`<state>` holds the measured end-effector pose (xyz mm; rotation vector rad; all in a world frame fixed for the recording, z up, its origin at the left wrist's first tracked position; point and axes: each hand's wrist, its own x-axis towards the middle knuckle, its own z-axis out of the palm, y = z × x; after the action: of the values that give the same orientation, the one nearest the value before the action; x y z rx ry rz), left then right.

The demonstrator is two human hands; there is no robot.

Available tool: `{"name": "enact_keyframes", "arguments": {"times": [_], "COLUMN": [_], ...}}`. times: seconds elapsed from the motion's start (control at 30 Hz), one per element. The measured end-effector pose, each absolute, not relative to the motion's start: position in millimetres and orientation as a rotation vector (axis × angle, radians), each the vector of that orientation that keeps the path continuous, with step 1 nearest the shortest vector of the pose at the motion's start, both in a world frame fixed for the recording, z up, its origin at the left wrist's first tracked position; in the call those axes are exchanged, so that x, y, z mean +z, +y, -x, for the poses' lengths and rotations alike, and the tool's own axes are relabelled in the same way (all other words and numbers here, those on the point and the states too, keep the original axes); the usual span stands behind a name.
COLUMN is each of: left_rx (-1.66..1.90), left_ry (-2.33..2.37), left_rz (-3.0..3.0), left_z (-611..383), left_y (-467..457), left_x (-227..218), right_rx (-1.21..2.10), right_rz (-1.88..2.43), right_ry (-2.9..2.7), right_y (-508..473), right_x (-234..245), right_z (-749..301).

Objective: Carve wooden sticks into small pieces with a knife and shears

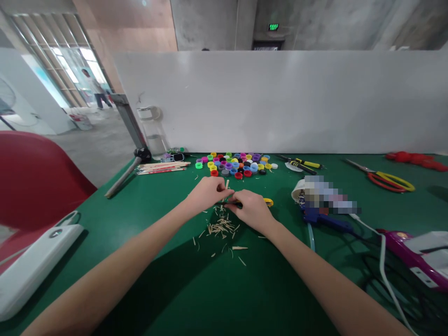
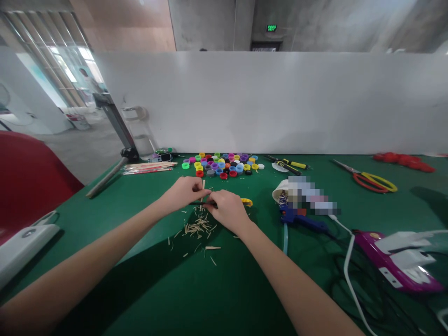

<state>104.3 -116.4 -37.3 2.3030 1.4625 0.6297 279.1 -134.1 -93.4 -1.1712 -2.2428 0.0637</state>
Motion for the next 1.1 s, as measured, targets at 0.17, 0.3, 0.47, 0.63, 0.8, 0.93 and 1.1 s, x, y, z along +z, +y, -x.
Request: {"name": "enact_keyframes", "arguments": {"times": [0.17,0.3,0.47,0.63,0.8,0.93,1.1], "left_rx": [0.756,0.717,0.654,0.617,0.581,0.624,0.662], "left_ry": [1.561,1.537,1.404,1.315,1.345,1.432,1.5], "left_rz": [-2.27,-2.27,-2.271,-2.351,-2.302,-2.282,-2.295], "left_z": [-109,-108,-102,-100,-98,-99,-103], "left_y": [-114,-110,-109,-110,-109,-108,-110], "left_x": [-50,-50,-42,-40,-42,-44,-45], "right_rx": [0.003,0.013,0.001,0.002,0.06,0.096,0.127], "right_rz": [1.202,1.215,1.196,1.137,1.087,1.051,1.08], "right_ry": [-2.238,-2.273,-2.355,-2.509,-2.528,-2.384,-2.282], "right_y": [-132,-131,-130,-129,-131,-133,-130], "right_x": [-94,-91,-88,-90,-88,-86,-85], "right_z": [-278,-277,-276,-276,-279,-283,-284]}}
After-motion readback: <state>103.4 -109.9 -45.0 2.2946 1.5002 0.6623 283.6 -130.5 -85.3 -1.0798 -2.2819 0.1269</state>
